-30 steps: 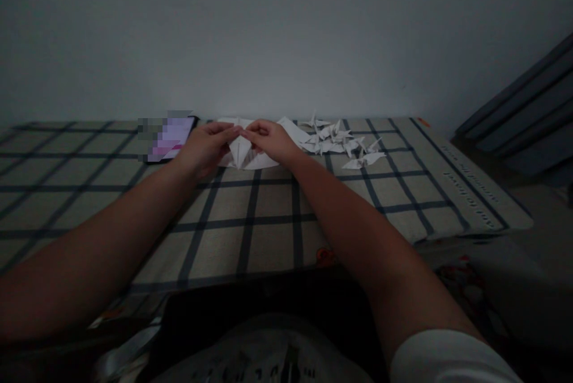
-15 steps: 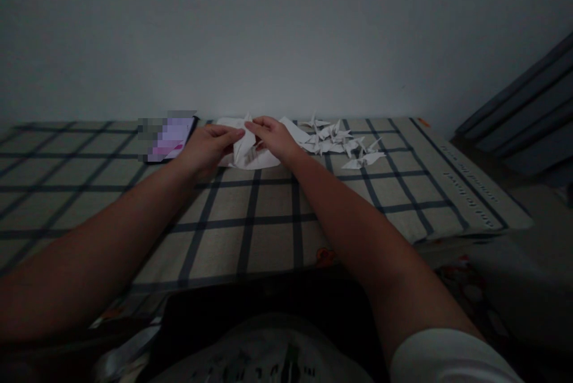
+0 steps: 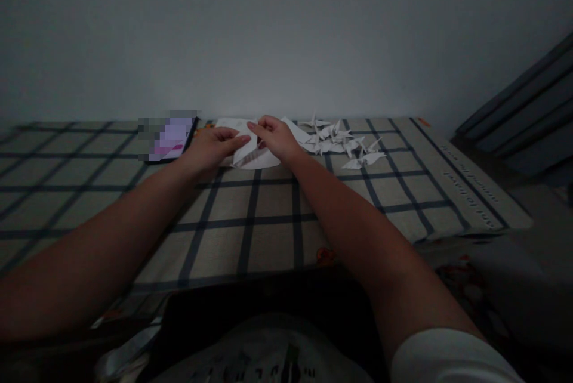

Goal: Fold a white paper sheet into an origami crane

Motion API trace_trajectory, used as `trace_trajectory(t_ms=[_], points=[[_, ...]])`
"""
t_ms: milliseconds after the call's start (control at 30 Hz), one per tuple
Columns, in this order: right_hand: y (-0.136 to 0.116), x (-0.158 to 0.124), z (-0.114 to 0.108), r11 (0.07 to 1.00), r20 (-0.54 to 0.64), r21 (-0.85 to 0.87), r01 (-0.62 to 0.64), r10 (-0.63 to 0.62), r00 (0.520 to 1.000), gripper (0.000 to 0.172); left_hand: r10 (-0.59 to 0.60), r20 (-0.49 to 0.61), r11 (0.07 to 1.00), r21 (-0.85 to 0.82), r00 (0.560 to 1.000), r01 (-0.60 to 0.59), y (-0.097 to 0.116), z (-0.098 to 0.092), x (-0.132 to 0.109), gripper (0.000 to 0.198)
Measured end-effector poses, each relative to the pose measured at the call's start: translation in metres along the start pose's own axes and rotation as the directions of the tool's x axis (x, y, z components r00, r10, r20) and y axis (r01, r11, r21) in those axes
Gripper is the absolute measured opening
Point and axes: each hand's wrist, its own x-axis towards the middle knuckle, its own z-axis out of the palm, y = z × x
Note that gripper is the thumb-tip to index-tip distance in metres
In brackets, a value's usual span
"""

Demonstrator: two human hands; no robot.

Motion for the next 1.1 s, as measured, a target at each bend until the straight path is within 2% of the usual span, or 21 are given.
trace_trajectory(t_ms=[67, 167, 267, 400, 600, 867, 1100], points=[[0.004, 0.002, -0.001, 1.0, -0.019, -0.014, -0.017, 0.017, 1.0, 0.054, 0.017, 0.003, 1.0, 0.014, 1.0, -0.018, 0.001, -0.002, 0.0, 0.038], [0.006, 0.004, -0.003, 0.998, -0.033, -0.059, 0.025, -0.027, 0.999, 0.055, 0.013, 0.005, 1.0, 0.011, 1.0, -0.014, 0.002, -0.001, 0.0, 0.038], [0.003, 0.003, -0.005, 0.992, -0.061, -0.104, 0.068, -0.074, 0.995, 0.054, -0.038, 0.031, 0.996, -0.081, 0.999, 0.04, 0.002, 0.002, -0.001, 0.037], [-0.007, -0.003, -0.002, 0.987, -0.11, -0.157, 0.033, -0.051, 0.993, 0.053, -0.079, 0.062, 0.982, -0.169, 0.995, 0.088, 0.003, 0.004, -0.001, 0.035], [-0.011, -0.006, 0.001, 0.982, 0.014, -0.188, 0.01, -0.008, 1.0, 0.052, -0.082, -0.026, 0.974, -0.215, 0.996, 0.075, 0.004, 0.001, 0.001, 0.035], [-0.008, -0.002, -0.003, 0.979, -0.115, -0.201, 0.035, -0.059, 0.992, 0.043, -0.161, 0.041, 0.944, -0.285, 0.986, 0.166, 0.004, 0.005, 0.0, 0.026], [-0.007, -0.003, 0.001, 0.991, -0.034, -0.133, -0.027, 0.022, 0.999, 0.044, -0.176, -0.025, 0.936, -0.313, 0.984, 0.16, 0.007, 0.002, 0.003, 0.023]])
